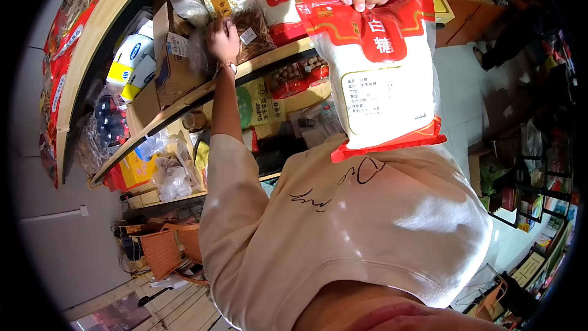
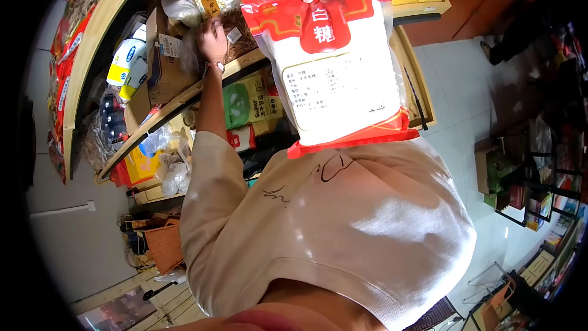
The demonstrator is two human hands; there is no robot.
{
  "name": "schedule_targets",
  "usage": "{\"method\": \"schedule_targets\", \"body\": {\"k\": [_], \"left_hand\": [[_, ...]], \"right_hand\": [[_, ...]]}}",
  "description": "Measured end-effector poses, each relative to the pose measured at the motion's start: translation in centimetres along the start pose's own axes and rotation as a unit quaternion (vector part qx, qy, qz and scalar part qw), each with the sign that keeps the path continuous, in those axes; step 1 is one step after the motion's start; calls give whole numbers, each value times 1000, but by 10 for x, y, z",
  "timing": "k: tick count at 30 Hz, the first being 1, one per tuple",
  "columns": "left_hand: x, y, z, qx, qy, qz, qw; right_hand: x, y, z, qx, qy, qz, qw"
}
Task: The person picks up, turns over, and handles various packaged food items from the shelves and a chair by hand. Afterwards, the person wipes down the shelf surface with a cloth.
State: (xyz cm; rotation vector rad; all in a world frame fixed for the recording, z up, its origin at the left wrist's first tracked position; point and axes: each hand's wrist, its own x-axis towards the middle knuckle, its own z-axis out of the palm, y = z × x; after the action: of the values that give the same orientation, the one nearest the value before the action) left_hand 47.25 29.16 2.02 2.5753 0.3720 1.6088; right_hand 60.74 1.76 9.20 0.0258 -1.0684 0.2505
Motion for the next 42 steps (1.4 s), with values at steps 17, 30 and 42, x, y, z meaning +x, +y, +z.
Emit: {"method": "schedule_targets", "body": {"k": [17,30,42], "left_hand": [[-5,-1,0,8,-28,41,999],[-81,160,-118,-474,-388,-255,748],[-90,264,-227,-620,-467,-92,624]], "right_hand": [[5,-11,5,75,-21,-66,995],[1,3,41,143,-58,-64,986],[-12,11,79,180,-90,-45,978]]}}
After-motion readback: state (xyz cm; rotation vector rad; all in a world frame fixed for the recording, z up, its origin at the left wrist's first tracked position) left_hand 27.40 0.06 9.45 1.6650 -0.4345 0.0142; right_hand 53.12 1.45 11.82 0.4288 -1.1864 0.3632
